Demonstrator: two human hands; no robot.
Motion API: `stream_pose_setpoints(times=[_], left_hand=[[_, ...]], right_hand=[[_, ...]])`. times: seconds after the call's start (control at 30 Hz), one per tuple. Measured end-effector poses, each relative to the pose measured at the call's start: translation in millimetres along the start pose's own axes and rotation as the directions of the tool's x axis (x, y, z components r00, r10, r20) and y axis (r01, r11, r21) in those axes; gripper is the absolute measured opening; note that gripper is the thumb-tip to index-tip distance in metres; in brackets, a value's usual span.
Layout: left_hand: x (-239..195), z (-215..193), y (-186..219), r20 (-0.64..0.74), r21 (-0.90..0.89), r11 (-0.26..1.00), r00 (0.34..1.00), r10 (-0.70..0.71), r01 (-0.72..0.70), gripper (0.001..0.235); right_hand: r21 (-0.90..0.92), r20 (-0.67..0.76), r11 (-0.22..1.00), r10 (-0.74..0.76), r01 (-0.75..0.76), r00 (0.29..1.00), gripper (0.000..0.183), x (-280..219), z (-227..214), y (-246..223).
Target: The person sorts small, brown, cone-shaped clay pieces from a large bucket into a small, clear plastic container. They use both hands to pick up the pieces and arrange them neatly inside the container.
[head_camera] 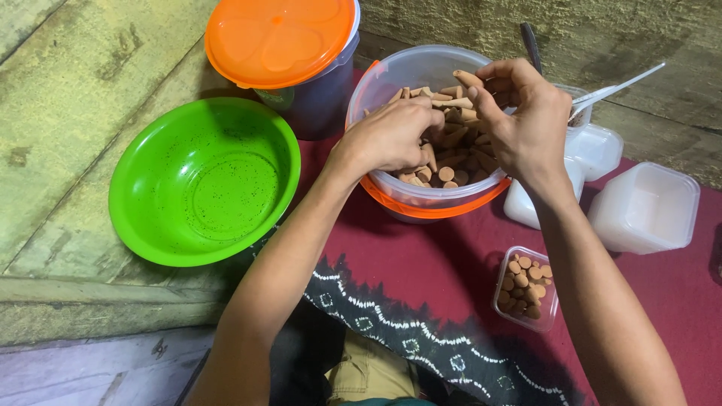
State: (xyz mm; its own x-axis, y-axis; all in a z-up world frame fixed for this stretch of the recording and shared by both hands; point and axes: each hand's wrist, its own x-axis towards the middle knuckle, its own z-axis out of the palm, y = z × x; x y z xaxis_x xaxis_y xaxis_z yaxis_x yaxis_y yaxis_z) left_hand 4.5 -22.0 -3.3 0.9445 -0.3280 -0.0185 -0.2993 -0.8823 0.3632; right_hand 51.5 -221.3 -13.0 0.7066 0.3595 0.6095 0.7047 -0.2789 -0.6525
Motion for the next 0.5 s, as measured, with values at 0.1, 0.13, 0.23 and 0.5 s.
stream_pose_setpoints(times=[0.1,0.13,0.23,0.5], left_hand=[[-8.0,-13.3,15.7,0.108,0.023,0.993,0.987,-0.116,0.114,0.029],[-5.7,-9.5,11.3,0.11,0.022,0.993,0.987,-0.116,0.114,0.029],[-1.6,-3.4,3.6,0.072,0.054,0.998,0.997,-0.021,0.017,0.031],[-2.3,4.0,-7.1,-0.192,-0.166,0.985,0.978,-0.078,0.046,0.03]], right_hand=[[0.012,0.011,1.0,-0.004,0.004,1.0,0.009,-0.1,-1.2,-7.5],[0.012,0.012,1.0,-0.003,0.003,1.0,0.009,-0.2,-0.9,-6.5],[0.006,0.014,1.0,-0.012,0.012,1.0,0.009,0.0,-0.7,-6.0],[-0.02,0.029,1.0,-0.001,0.002,1.0,0.009,0.4,-0.7,-6.2]])
